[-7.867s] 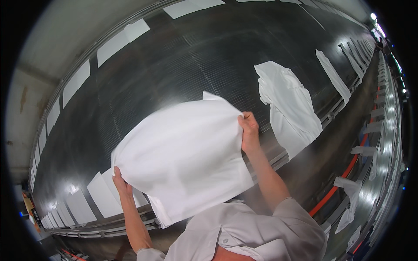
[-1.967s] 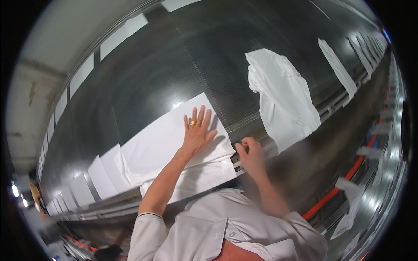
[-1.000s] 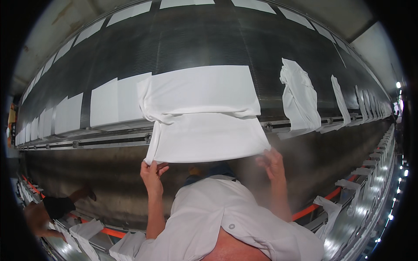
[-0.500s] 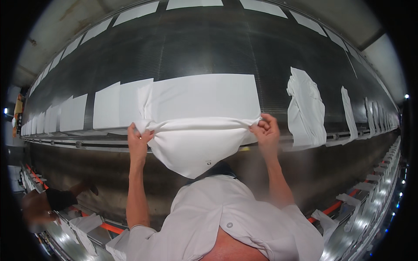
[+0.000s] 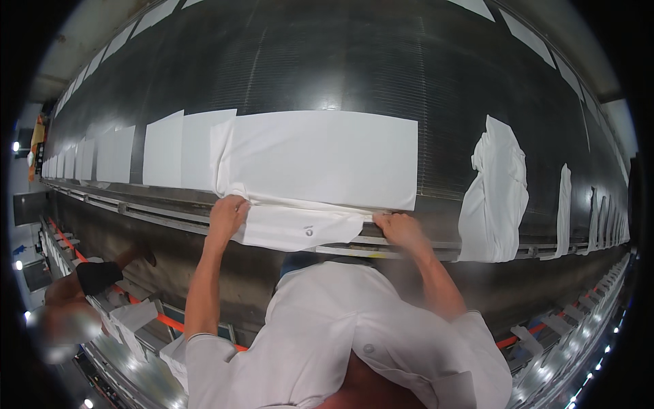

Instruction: The person folds white sheets on a moving conveyor belt in a commercial laundry setting. They repeatedly pick up each sheet, align the edges, fold it in half, and place it on the belt. Another worker is visible in the background performing similar tasks.

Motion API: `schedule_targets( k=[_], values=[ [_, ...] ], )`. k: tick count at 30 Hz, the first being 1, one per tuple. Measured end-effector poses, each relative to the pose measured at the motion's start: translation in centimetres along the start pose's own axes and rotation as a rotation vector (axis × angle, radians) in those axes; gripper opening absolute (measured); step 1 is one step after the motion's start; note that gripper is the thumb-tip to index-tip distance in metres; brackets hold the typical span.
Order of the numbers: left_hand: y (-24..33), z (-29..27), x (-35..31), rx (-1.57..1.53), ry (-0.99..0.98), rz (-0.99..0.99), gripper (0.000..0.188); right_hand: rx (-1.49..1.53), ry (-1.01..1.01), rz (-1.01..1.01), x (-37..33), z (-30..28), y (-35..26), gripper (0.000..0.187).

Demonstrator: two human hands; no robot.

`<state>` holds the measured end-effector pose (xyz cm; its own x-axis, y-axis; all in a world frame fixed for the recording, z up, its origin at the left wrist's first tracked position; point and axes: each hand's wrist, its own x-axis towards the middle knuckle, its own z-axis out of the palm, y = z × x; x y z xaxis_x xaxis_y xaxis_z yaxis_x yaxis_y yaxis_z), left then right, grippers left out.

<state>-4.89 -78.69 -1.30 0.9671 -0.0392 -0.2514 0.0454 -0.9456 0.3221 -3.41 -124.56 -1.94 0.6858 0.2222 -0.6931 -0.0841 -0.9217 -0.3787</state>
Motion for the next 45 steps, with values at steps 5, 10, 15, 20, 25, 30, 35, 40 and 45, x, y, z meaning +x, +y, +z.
schedule_targets(
  k=[5, 10, 15, 20, 25, 30, 35, 40, 45],
  values=[
    [2.7, -0.3, -3.6, -0.008, 0.119, 0.085, 0.026, -0.108, 0.028, 0.142, -0.2, -0.7, 0.0, 0.069],
    [1.9, -0.1, -2.4, 0.119, -0.167, 0.079, 0.037, 0.058, 0.181, -0.272, -2.9, -0.5, -4.5, 0.049],
    [-2.6, 0.0, 2.0, 0.211, -0.400, -0.164, 0.065, 0.117, 0.098, -0.368, -0.7, -0.7, -9.5, 0.042],
    [-7.2, -1.4, 0.8, 0.193, -0.077, -0.267, 0.037, 0.279, 0.180, -0.469, 3.5, -3.4, -15.8, 0.031],
    [-7.7, -0.2, -0.5, -0.320, 0.509, -0.405, 0.020, 0.215, 0.413, -0.888, 16.1, -5.5, -28.1, 0.017],
    [-7.6, 2.2, 0.9, -1.261, 0.311, -0.798, 0.020, -0.038, 0.495, -1.138, 26.6, -4.0, -39.2, 0.019],
    [-7.3, 3.5, 2.6, -0.790, 0.391, -0.722, 0.023, -0.329, 0.294, -1.168, 29.5, -3.4, -41.7, 0.020],
    [-4.5, 1.9, 0.8, -0.572, 0.492, -0.629, 0.023, -0.196, 0.237, -1.251, 29.0, -6.6, -39.5, 0.017],
    [3.0, 1.8, -0.1, -0.556, 0.386, -0.529, 0.024, -0.313, 0.280, -1.180, 25.6, -10.1, -29.4, 0.017]
  ],
)
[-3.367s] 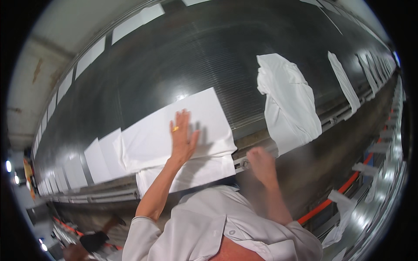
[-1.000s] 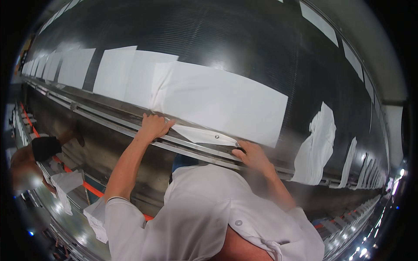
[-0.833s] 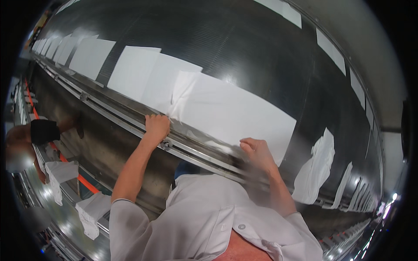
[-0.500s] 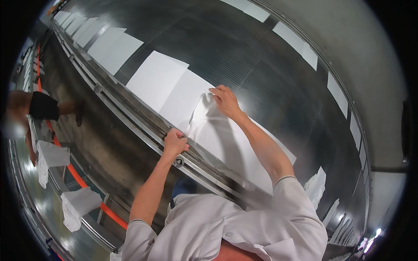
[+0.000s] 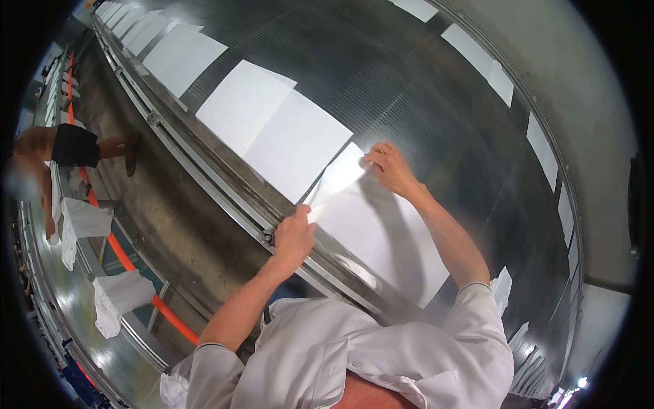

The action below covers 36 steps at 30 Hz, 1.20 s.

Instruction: The person folds white sheets on a moving conveyor belt in a commercial laundry setting. They repeatedly pick up each sheet, align the edges, fold it in half, and place it on the belt. Another worker is visible in the background performing similar tasks.

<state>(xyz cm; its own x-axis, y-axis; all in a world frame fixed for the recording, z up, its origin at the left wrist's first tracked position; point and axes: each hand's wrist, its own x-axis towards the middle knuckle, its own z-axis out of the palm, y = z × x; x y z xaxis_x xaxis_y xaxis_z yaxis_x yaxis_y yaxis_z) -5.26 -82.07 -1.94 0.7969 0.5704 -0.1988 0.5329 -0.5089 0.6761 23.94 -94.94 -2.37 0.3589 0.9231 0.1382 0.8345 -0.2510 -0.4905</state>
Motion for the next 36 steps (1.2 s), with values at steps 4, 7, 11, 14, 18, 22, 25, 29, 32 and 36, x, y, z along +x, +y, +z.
schedule_targets(
  k=[4, 7, 11, 14, 18, 22, 25, 29, 32, 36],
  values=[
    [1.3, 2.5, -2.0, 0.138, -0.005, 0.073, 0.019, -0.016, 0.243, 0.140, -5.0, 0.7, 1.2, 0.016],
    [0.7, 3.2, -2.9, 0.129, 0.051, 0.084, 0.020, 0.112, 0.321, 0.213, -6.5, 1.9, 0.5, 0.016],
    [0.1, 3.3, -2.9, 0.007, 0.115, 0.080, 0.022, 0.227, 0.263, 0.171, -6.8, 2.1, -0.9, 0.017],
    [-0.3, 3.3, -2.5, -0.045, 0.292, 0.086, 0.020, 0.248, 0.186, 0.140, -7.2, 2.1, -1.8, 0.020],
    [-0.5, 3.6, -1.9, -0.049, 0.215, -0.036, 0.016, 0.149, 0.091, 0.120, -8.3, 1.9, -1.9, 0.023],
    [-0.2, 3.7, -1.7, -0.043, 0.242, -0.041, 0.021, 0.093, 0.092, 0.128, -9.1, 2.1, -1.4, 0.021],
    [0.3, 3.7, -1.8, -0.031, 0.214, -0.055, 0.020, 0.094, 0.121, 0.157, -9.1, 2.3, -1.0, 0.016],
    [0.7, 3.9, -2.1, 0.027, 0.202, -0.109, 0.021, 0.170, 0.231, 0.167, -9.1, 2.0, -0.4, 0.012],
    [0.6, 4.0, -2.1, 0.098, 0.193, -0.111, 0.023, 0.143, 0.282, 0.169, -9.4, 1.2, 0.3, 0.012],
    [1.0, 4.2, -1.9, 0.163, 0.150, -0.159, 0.025, 0.191, 0.249, 0.200, -9.7, 0.8, 0.9, 0.010]
  ],
)
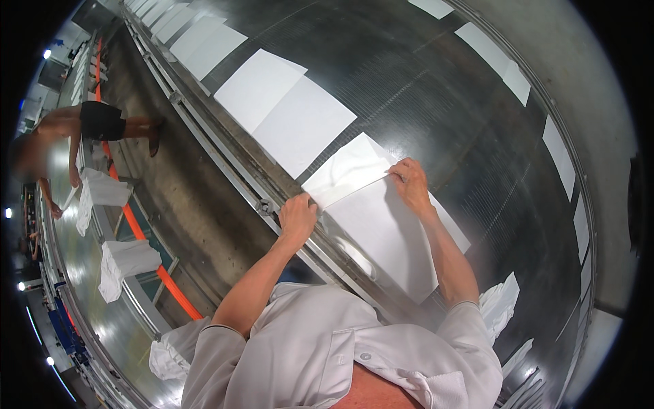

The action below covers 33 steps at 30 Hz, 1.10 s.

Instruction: The person folds white sheets on a moving conveyor belt in a commercial laundry setting. They repeatedly pick up each sheet, align the edges, fold it in half, and place it on the belt. Another worker is visible in the background performing similar tasks.

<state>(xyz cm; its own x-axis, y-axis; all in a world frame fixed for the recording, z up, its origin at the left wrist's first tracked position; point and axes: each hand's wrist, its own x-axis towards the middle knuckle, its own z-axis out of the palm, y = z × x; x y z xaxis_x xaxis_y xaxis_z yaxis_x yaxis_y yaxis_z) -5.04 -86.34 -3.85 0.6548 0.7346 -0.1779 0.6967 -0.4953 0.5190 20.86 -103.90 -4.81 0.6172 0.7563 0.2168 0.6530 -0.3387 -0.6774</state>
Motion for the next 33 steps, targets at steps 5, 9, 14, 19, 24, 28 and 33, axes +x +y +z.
schedule_targets(
  k=[5, 9, 14, 19, 24, 28, 33],
  values=[
    [1.0, -0.2, 0.4, 0.039, -0.070, -0.109, 0.020, -0.018, -0.008, -0.010, 0.1, 0.2, 0.4, 0.010],
    [0.6, -0.1, 0.7, 0.075, -0.106, -0.097, 0.021, -0.023, -0.030, -0.019, 0.2, 0.1, 0.7, 0.010],
    [-0.2, 0.6, 0.4, 0.136, 0.069, 0.049, 0.020, -0.031, -0.055, -0.008, 0.6, 0.0, 0.9, 0.011],
    [0.7, 0.7, 0.3, 0.109, -0.005, -0.083, 0.021, -0.054, -0.071, 0.004, 0.7, 0.0, 0.8, 0.011],
    [1.5, -0.2, 0.3, 0.074, -0.037, -0.100, 0.019, -0.053, -0.086, 0.011, 0.7, -0.2, 0.8, 0.010],
    [1.0, -1.0, -0.3, 0.058, -0.041, 0.057, 0.016, -0.049, -0.076, 0.004, 0.8, -0.3, 1.2, 0.009],
    [0.5, -0.2, -3.7, 0.200, 0.151, 0.499, 0.005, -0.055, -0.086, -0.104, 0.9, -1.4, 1.7, 0.010]
  ],
)
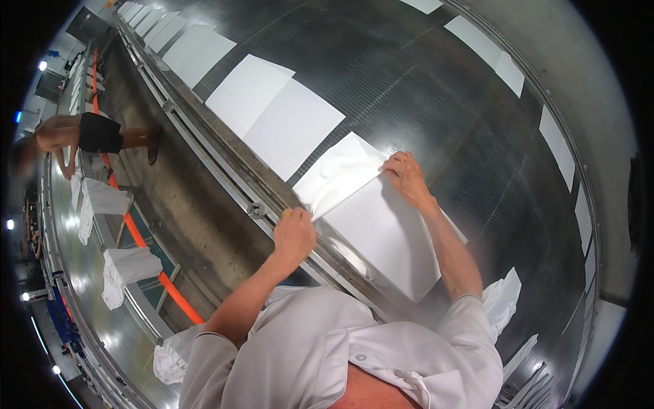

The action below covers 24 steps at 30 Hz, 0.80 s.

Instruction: The person folds white sheets on a moving conveyor belt in a commercial laundry setting. They repeatedly pick up each sheet, align the edges, fold it in half, and place it on the belt. Another worker is visible in the background performing similar tasks.

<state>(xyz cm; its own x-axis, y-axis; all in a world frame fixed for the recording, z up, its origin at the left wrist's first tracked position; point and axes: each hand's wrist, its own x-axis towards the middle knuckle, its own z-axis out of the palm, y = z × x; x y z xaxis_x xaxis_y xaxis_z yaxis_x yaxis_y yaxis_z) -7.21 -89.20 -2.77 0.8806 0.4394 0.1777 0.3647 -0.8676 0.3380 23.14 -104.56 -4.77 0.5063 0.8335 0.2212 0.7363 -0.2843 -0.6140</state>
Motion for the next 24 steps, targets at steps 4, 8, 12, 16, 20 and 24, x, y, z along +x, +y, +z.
schedule_targets(
  k=[4, 8, 12, 16, 20, 24],
  values=[
    [3.5, 0.5, -2.1, -0.035, -0.111, 0.198, 0.005, -0.063, -0.024, -0.134, -0.5, -2.0, 0.6, 0.012],
    [7.6, 0.5, -2.7, -0.203, -0.280, 0.095, 0.006, -0.136, -0.022, -0.197, -1.5, -4.0, 1.4, 0.016],
    [10.0, 1.1, -2.2, -0.262, -0.443, 0.075, 0.011, -0.188, 0.038, -0.213, -2.6, -5.1, 2.5, 0.019],
    [12.2, 2.4, -1.5, -0.249, -0.497, 0.081, 0.013, -0.270, 0.086, -0.234, -3.8, -5.9, 3.9, 0.021],
    [13.4, 3.4, -0.8, -0.216, -0.568, 0.086, 0.014, -0.329, 0.142, -0.259, -5.2, -6.4, 5.2, 0.022],
    [13.4, 3.6, -0.5, -0.232, -0.585, 0.090, 0.014, -0.378, 0.130, -0.245, -6.5, -6.1, 5.9, 0.023]
  ],
)
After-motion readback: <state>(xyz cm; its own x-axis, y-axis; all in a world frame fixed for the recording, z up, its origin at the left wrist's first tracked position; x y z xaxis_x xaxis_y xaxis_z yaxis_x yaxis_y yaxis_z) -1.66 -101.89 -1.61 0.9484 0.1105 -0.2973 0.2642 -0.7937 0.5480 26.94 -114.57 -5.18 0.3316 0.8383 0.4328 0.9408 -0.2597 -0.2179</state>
